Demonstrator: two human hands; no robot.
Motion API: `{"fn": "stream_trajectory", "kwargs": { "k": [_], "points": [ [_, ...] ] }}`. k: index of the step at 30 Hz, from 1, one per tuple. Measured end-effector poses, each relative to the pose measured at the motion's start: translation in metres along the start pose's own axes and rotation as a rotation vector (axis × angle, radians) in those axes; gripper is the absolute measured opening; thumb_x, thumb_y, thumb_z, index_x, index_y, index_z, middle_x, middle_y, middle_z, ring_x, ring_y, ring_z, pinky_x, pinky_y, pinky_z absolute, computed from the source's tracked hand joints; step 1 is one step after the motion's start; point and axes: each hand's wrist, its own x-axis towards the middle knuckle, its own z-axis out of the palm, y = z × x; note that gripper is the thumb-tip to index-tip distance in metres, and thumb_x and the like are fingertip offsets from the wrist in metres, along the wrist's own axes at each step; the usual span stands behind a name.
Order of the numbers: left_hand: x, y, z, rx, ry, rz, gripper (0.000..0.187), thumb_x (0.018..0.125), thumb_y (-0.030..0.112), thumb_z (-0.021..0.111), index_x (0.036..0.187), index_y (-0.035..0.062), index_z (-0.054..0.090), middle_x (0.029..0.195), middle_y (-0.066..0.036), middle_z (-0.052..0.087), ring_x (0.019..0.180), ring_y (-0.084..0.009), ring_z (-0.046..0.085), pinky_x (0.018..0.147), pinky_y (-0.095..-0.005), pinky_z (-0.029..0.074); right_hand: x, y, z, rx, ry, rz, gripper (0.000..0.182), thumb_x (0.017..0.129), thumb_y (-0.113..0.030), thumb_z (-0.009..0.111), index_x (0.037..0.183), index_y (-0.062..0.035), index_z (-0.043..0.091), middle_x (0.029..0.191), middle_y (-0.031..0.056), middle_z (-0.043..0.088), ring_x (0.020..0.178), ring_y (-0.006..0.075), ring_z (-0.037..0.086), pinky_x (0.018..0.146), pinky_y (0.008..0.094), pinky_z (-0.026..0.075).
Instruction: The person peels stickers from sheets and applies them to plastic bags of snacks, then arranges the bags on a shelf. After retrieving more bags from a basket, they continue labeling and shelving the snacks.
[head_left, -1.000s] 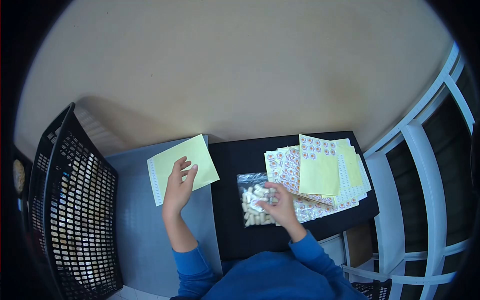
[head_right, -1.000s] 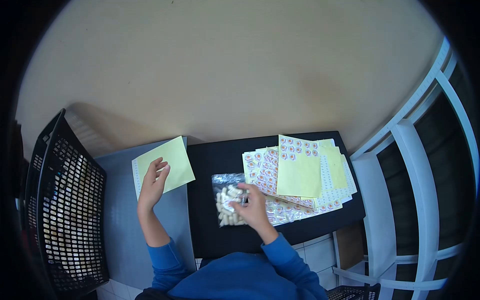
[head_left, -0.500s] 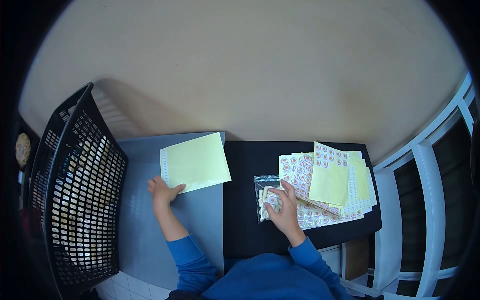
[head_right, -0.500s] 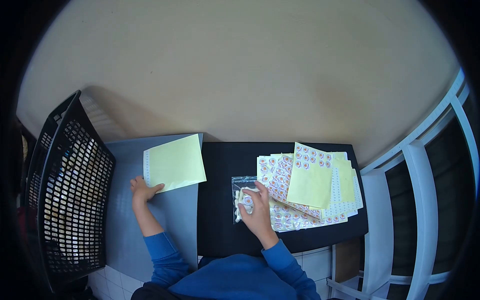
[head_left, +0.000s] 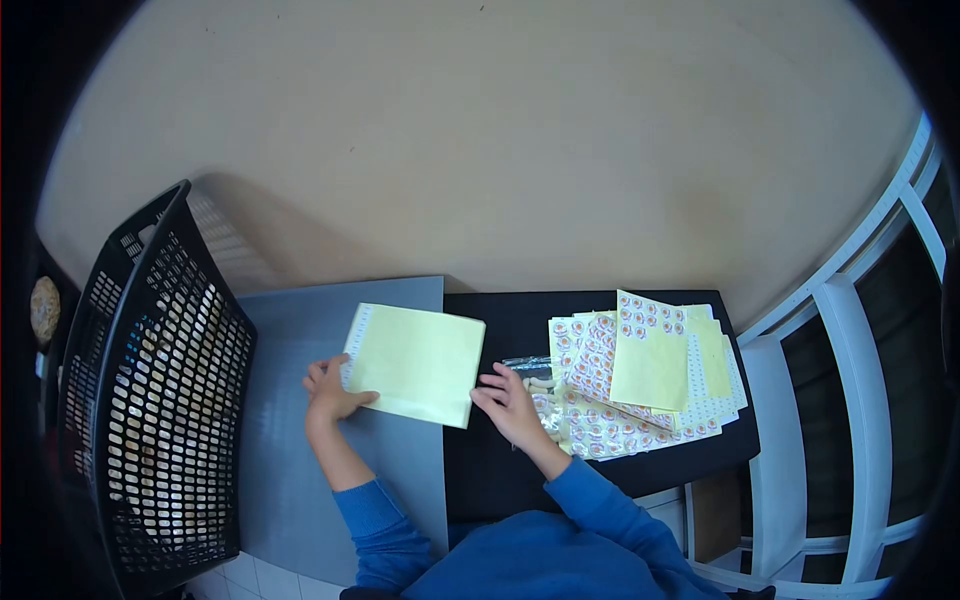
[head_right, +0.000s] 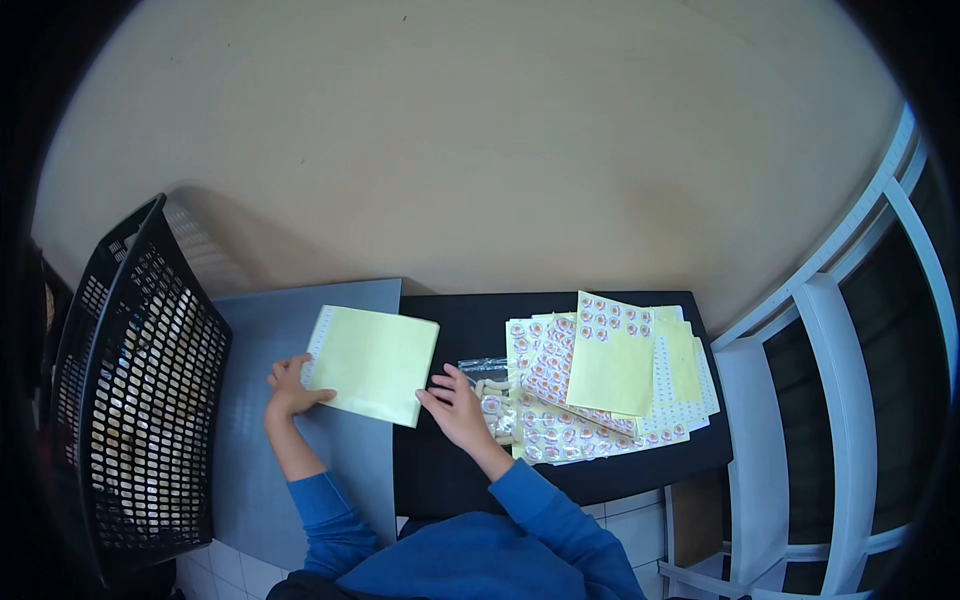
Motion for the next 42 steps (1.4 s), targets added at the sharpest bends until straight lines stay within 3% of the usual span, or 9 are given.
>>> {"fn": "stream_trajectory", "kwargs": {
  "k": [9,11,16,19,21,26,28,32,42],
  "points": [
    [0.004,0.029,0.01,-0.343,-0.12,0.256,0.093,0.068,0.042,0.067,0.132,-0.0028,0.017,0.126,-0.02,0.035,0.117,-0.0316,0.035,0.093,-0.0384,0.036,0.005,-0.055,-0.025,0.177,-0.052,-0.151,0.046,0.078,0.004,0.053,0.121,-0.0025,0.037,0.107,0.011,0.054,0.088,0.0133,0.057,0.075,0.024,0.046],
    [-0.007,0.052,0.003,-0.961,-0.352,0.369,0.078,0.081,0.039,0.054,0.132,-0.0044,0.014,0.128,-0.021,0.034,0.113,-0.0297,0.041,0.086,-0.0358,0.042,0.006,-0.074,-0.048,0.25,0.065,-0.226,0.041,0.079,0.004,0.052,0.118,-0.0012,0.041,0.107,0.0112,0.053,0.09,0.0131,0.056,0.076,0.0235,0.046],
    [-0.03,0.096,0.012,-1.11,-0.544,0.47,0.07,0.088,0.051,0.03,0.132,-0.0014,0.016,0.126,-0.022,0.037,0.115,-0.0349,0.039,0.086,-0.0453,0.042,0.003,-0.097,-0.091,0.598,0.184,-0.351,0.04,0.081,0.004,0.048,0.119,-0.0031,0.039,0.113,0.0094,0.05,0.1,0.014,0.051,0.086,0.0272,0.042],
    [-0.047,0.121,0.012,-1.411,-0.951,0.585,0.057,0.089,0.037,0.042,0.126,-0.0036,0.029,0.121,-0.019,0.044,0.109,-0.0254,0.047,0.086,-0.0393,0.044,0.0,-0.099,-0.105,0.607,0.231,-0.378,0.039,0.083,0.003,0.044,0.121,-0.0057,0.038,0.115,0.0099,0.049,0.105,0.0172,0.049,0.091,0.0305,0.041],
    [-0.06,0.139,0.021,-1.28,-0.641,0.634,0.044,0.088,0.023,0.047,0.121,-0.0032,0.036,0.113,-0.013,0.05,0.102,-0.0192,0.051,0.085,-0.0337,0.044,-0.003,-0.102,-0.109,0.761,0.197,-0.362,0.039,0.083,0.004,0.044,0.121,-0.0047,0.038,0.115,0.009,0.049,0.104,0.015,0.049,0.089,0.0285,0.041],
    [-0.067,0.143,0.023,-1.366,-0.884,0.636,0.033,0.085,0.011,0.051,0.115,0.0003,0.042,0.104,-0.01,0.054,0.088,-0.012,0.056,0.077,-0.0273,0.048,-0.006,-0.099,-0.117,0.588,0.226,-0.312,0.037,0.082,0.0,0.048,0.118,-0.0051,0.042,0.111,0.0082,0.051,0.1,0.0163,0.051,0.086,0.0291,0.041],
    [-0.077,0.15,0.019,-1.498,-0.655,0.629,0.033,0.086,0.009,0.049,0.116,-0.0004,0.039,0.102,-0.01,0.054,0.087,-0.013,0.057,0.072,-0.0273,0.051,-0.007,-0.103,-0.114,-0.426,0.653,-0.316,0.036,0.078,-0.005,0.055,0.113,-0.0064,0.049,0.11,0.0077,0.052,0.094,0.0169,0.051,0.074,0.0258,0.041],
    [-0.089,0.156,0.015,-1.466,-0.403,0.701,0.03,0.087,0.008,0.046,0.114,-0.0015,0.036,0.106,-0.012,0.05,0.092,-0.0174,0.057,0.068,-0.0275,0.053,-0.025,-0.138,-0.085,-0.544,0.576,-0.678,0.021,0.07,-0.005,0.062,0.091,-0.0019,0.06,0.094,0.0112,0.054,0.086,0.0228,0.053,0.076,0.0332,0.042],
    [-0.098,0.152,0.019,-1.537,-0.514,0.655,0.03,0.089,0.012,0.039,0.116,0.0,0.033,0.108,-0.014,0.05,0.098,-0.0243,0.055,0.078,-0.0391,0.049,-0.033,-0.15,-0.048,-0.58,0.372,-0.693,0.024,0.069,-0.005,0.066,0.092,-0.0037,0.063,0.087,0.009,0.058,0.078,0.0233,0.056,0.07,0.0318,0.044]
  ]
}}
